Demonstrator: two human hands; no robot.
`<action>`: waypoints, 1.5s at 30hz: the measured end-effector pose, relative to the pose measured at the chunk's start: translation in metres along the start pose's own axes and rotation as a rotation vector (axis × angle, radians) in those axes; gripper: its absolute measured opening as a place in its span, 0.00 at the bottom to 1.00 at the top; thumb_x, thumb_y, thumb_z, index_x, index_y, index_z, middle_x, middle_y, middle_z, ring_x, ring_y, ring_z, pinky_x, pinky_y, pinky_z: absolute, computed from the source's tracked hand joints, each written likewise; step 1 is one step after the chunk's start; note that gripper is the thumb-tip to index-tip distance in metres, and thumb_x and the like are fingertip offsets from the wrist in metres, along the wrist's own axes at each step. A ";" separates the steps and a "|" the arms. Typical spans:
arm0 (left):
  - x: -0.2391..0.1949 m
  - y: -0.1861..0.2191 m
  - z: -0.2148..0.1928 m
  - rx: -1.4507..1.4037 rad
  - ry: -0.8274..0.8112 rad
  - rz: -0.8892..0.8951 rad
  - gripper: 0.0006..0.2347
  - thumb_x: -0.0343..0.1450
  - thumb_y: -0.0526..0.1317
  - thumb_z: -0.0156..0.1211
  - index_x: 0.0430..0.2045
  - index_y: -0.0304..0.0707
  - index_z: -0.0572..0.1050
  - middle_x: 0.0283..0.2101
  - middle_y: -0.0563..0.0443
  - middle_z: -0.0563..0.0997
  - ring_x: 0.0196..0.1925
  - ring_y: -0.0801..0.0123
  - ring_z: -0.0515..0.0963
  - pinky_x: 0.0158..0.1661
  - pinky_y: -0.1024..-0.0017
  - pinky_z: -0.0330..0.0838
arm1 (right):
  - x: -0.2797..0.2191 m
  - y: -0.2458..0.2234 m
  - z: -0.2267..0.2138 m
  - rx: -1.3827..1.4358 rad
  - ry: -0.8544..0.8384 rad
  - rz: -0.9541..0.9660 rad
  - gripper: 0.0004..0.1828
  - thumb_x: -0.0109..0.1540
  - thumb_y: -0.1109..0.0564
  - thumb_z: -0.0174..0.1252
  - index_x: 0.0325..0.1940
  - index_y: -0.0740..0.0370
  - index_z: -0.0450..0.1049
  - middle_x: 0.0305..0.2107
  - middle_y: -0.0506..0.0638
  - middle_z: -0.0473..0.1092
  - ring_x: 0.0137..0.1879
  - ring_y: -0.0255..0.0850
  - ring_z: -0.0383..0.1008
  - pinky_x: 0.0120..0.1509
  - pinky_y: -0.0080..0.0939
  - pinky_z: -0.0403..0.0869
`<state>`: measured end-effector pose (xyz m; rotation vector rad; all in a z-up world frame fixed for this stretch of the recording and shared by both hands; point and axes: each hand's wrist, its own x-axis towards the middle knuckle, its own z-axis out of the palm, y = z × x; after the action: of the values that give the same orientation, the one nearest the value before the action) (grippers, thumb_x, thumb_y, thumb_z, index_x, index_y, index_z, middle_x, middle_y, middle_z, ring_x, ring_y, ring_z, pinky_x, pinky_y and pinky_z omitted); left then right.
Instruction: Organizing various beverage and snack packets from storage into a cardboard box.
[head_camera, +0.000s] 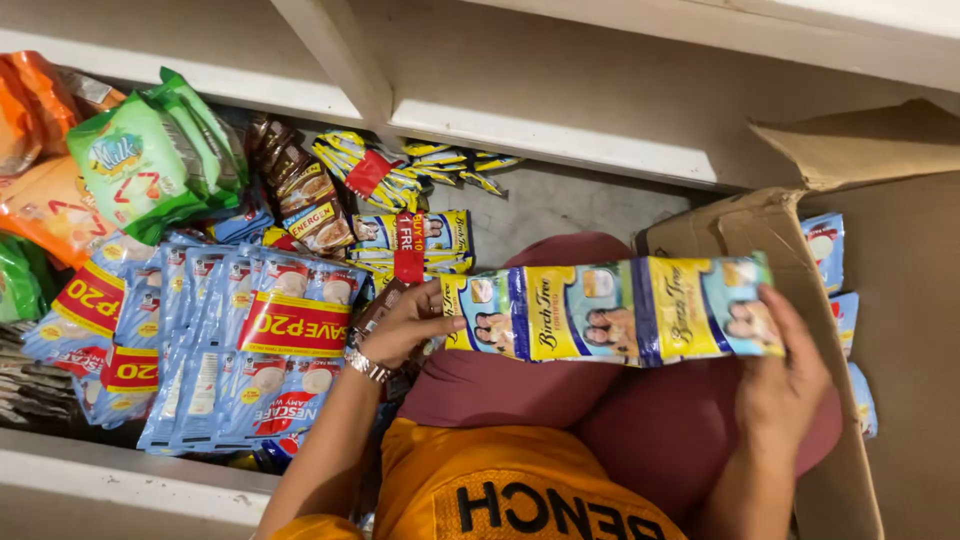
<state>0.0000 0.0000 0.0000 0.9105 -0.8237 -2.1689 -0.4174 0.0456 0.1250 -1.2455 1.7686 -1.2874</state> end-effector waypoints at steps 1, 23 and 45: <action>-0.001 0.002 0.002 0.001 0.000 0.003 0.26 0.67 0.30 0.68 0.62 0.31 0.68 0.57 0.49 0.80 0.59 0.70 0.78 0.60 0.69 0.71 | -0.003 0.004 -0.006 0.001 0.000 -0.003 0.23 0.71 0.72 0.44 0.70 0.72 0.70 0.56 0.53 0.73 0.59 0.35 0.73 0.64 0.32 0.70; -0.024 0.063 0.024 0.047 0.356 0.225 0.24 0.64 0.25 0.58 0.58 0.26 0.69 0.50 0.46 0.81 0.49 0.69 0.81 0.51 0.70 0.75 | -0.008 -0.073 0.120 -0.676 -0.440 -0.558 0.37 0.59 0.43 0.59 0.72 0.52 0.62 0.73 0.58 0.53 0.77 0.59 0.52 0.77 0.64 0.51; -0.008 0.099 0.100 1.251 0.219 0.443 0.44 0.56 0.39 0.74 0.69 0.32 0.57 0.70 0.32 0.63 0.73 0.42 0.59 0.70 0.54 0.53 | -0.001 -0.079 0.123 -0.593 -0.523 -0.559 0.52 0.44 0.52 0.73 0.71 0.55 0.61 0.60 0.54 0.64 0.72 0.54 0.59 0.77 0.68 0.50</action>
<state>-0.0423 -0.0239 0.1325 1.2933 -2.0737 -0.9891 -0.2839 -0.0045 0.1575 -2.2845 1.4929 -0.5784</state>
